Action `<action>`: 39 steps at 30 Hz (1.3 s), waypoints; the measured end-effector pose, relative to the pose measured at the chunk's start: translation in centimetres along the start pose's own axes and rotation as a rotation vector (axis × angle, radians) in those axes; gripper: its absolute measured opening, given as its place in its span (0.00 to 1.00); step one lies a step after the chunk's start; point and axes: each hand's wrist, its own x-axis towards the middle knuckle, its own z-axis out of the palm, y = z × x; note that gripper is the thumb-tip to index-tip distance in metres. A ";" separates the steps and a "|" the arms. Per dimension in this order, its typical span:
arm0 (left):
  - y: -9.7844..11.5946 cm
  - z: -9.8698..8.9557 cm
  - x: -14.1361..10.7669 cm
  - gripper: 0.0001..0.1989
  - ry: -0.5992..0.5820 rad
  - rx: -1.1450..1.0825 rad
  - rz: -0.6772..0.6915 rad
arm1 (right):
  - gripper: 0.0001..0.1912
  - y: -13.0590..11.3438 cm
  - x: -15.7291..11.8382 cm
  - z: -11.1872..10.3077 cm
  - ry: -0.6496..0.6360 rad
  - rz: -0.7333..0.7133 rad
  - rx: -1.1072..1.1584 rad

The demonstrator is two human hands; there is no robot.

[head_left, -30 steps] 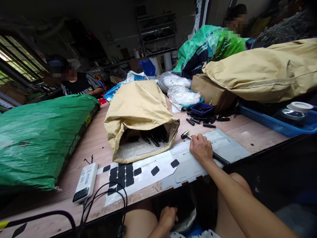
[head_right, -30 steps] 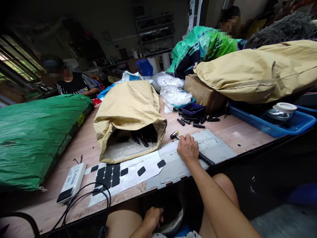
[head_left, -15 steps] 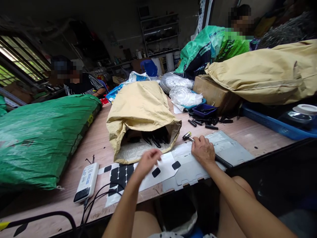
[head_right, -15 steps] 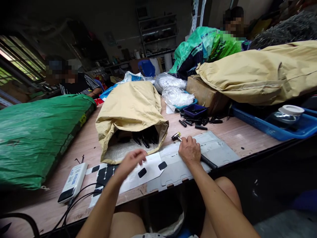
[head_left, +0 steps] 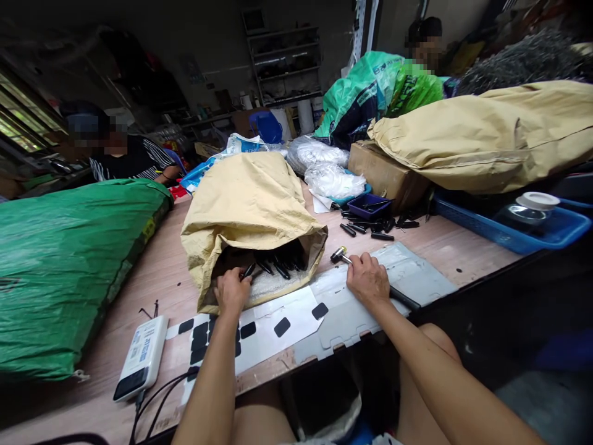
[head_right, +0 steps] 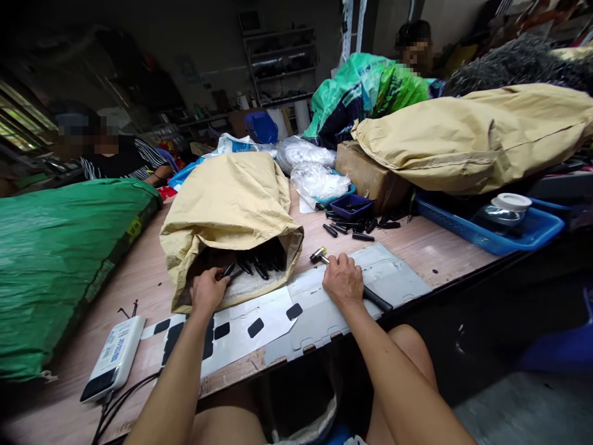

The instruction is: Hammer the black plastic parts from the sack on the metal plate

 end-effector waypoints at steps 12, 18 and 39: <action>4.9 4.5 -9.7 0.08 -0.179 -0.439 0.438 | 0.13 0.1 -0.1 0.2 0.008 -0.012 -0.028; 4.8 4.8 -9.7 0.08 -0.174 -0.448 0.424 | 0.15 0.8 -0.5 -0.9 -0.049 -0.017 0.076; 4.9 5.1 -9.5 0.07 -0.192 -0.476 0.378 | 0.23 -5.6 -8.7 -4.6 -0.069 -0.355 0.398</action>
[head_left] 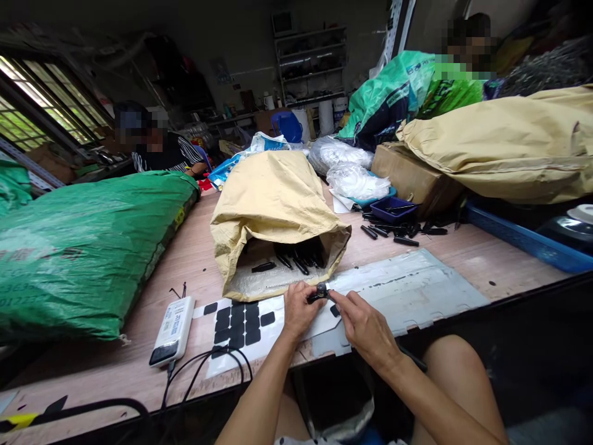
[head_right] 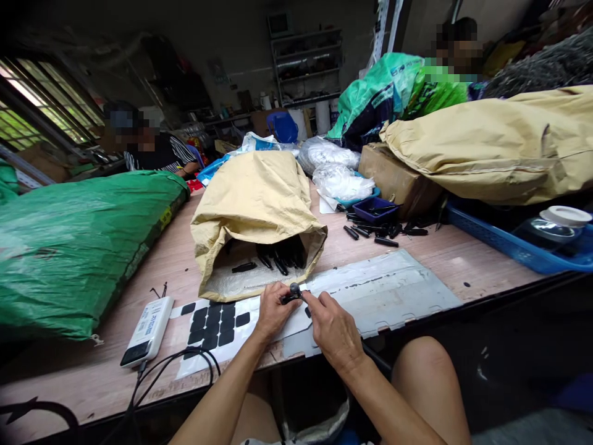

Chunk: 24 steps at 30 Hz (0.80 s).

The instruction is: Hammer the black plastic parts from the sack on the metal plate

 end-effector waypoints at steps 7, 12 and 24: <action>0.2 0.0 -0.1 0.08 0.005 -0.011 0.012 | 0.23 0.9 -0.2 -0.1 0.072 0.046 0.027; 0.2 -0.1 -0.1 0.08 0.000 0.003 0.024 | 0.22 2.0 0.1 -0.6 0.072 0.061 0.018; 0.3 -0.5 -0.2 0.08 -0.021 -0.013 0.027 | 0.17 10.3 7.1 0.9 0.042 0.281 -0.342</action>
